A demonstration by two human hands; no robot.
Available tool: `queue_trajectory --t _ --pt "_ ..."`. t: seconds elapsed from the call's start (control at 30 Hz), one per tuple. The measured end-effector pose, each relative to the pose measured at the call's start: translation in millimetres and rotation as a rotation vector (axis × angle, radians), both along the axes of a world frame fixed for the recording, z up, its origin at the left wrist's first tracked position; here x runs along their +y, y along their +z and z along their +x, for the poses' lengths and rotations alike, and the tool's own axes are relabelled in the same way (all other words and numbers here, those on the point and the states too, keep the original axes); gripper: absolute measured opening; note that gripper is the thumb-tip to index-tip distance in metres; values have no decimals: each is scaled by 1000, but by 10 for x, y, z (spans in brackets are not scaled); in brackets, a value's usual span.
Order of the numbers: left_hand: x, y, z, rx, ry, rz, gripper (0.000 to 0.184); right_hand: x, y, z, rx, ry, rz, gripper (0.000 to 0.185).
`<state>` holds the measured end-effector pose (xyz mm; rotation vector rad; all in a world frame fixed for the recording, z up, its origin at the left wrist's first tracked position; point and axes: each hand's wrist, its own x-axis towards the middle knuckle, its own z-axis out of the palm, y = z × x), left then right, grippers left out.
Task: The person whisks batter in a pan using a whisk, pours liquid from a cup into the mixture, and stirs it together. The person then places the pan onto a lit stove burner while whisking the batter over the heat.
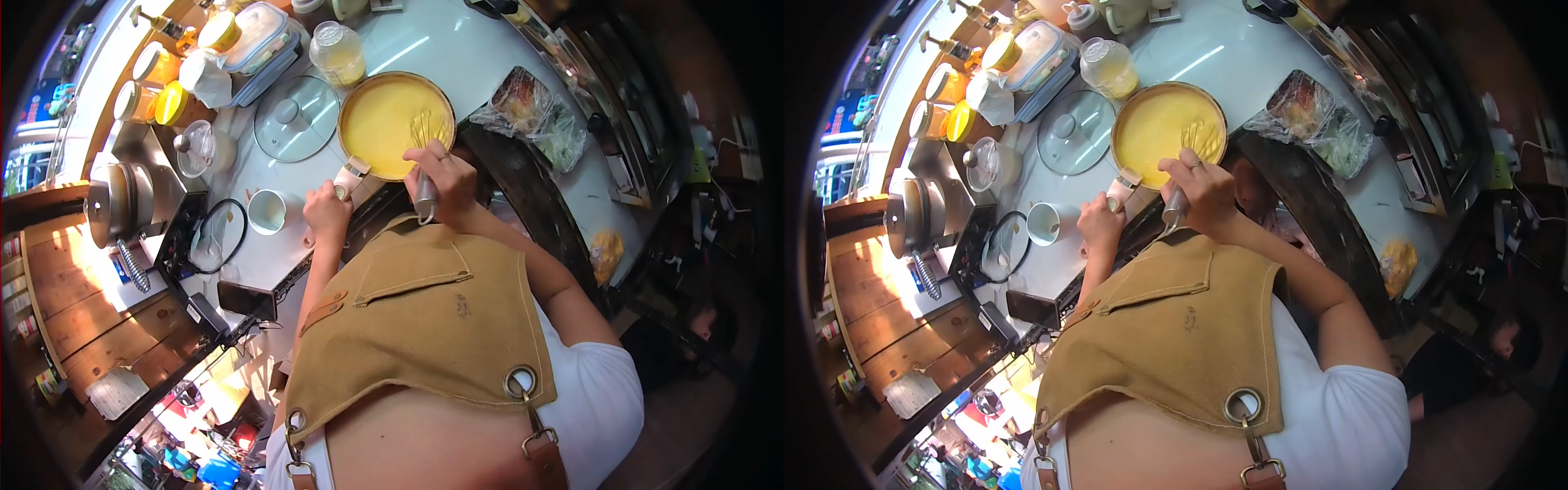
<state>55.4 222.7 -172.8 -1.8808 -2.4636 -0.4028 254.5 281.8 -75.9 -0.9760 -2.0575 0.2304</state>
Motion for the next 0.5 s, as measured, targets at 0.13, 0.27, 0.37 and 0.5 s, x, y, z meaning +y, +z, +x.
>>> queue_trajectory --t 0.13,0.27,0.37,0.5 --pt "-7 12 4 -6 22 1 12 29 20 -25 159 69 -23 22" --pt "-12 8 8 -8 18 4 10 223 -220 54 194 36 3 22" --pt "3 -16 -12 -10 0 37 9 164 -135 124 166 -13 -1 22" --pt "-14 -62 -26 -17 -12 36 11 117 -159 -13 251 215 -72 15"
